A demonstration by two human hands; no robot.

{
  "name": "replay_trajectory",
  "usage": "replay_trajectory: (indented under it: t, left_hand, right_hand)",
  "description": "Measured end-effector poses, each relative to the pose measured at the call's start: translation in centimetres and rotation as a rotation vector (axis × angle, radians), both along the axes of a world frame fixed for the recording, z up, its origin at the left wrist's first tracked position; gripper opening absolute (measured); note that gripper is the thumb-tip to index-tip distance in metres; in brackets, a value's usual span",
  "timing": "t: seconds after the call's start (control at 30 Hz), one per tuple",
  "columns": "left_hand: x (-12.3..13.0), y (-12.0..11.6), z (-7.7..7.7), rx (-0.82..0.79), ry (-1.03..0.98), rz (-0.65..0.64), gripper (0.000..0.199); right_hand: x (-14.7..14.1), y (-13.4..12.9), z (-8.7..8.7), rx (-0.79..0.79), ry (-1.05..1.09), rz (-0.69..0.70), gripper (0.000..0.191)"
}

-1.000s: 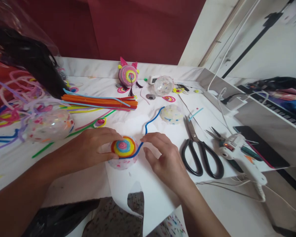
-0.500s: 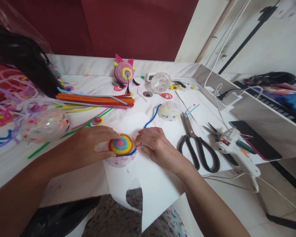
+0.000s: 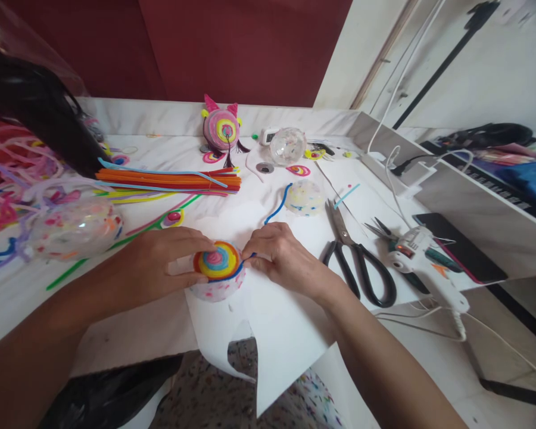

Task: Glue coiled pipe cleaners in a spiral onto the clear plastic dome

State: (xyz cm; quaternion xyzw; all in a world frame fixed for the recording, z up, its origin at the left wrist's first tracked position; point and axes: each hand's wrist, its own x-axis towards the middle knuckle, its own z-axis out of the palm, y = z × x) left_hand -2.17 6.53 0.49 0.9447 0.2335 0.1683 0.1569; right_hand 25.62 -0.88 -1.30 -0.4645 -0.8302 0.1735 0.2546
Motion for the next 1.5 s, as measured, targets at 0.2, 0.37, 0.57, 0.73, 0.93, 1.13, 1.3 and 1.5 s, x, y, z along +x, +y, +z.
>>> replay_trajectory:
  t: [0.2, 0.37, 0.57, 0.73, 0.93, 1.13, 1.3, 1.5]
  left_hand:
    - [-0.2, 0.0, -0.3, -0.002, -0.003, -0.014, 0.030]
    - [0.4, -0.7, 0.0, 0.009, 0.030, 0.054, 0.034]
    - [1.3, -1.3, 0.2, 0.012, 0.026, 0.127, 0.029]
    - [1.2, -1.0, 0.5, -0.049, 0.091, 0.122, 0.032]
    - [0.7, -0.2, 0.4, -0.098, 0.058, 0.080, 0.040]
    - [0.5, -1.9, 0.6, -0.166, 0.075, 0.167, 0.049]
    - [0.0, -4.9, -1.8, -0.174, -0.078, 0.510, 0.066]
    - [-0.7, -7.1, -4.1, -0.198, -0.113, 0.585, 0.071]
  right_hand:
    - [-0.4, 0.6, 0.1, -0.039, 0.019, -0.035, 0.011]
    - [-0.7, 0.7, 0.4, -0.128, 0.116, -0.076, 0.016]
    - [-0.7, 1.2, 0.8, -0.308, 0.228, -0.119, 0.017]
    - [-0.9, 1.2, 0.9, -0.341, 0.277, -0.127, 0.030]
    - [-2.0, -0.8, 1.5, -0.367, 0.183, -0.239, 0.035]
    - [-2.8, -1.6, 1.6, -0.370, 0.134, -0.307, 0.040]
    - [-2.9, -1.3, 1.3, -0.392, 0.107, -0.310, 0.041]
    - [-3.2, -1.1, 0.7, -0.404, 0.132, -0.300, 0.044]
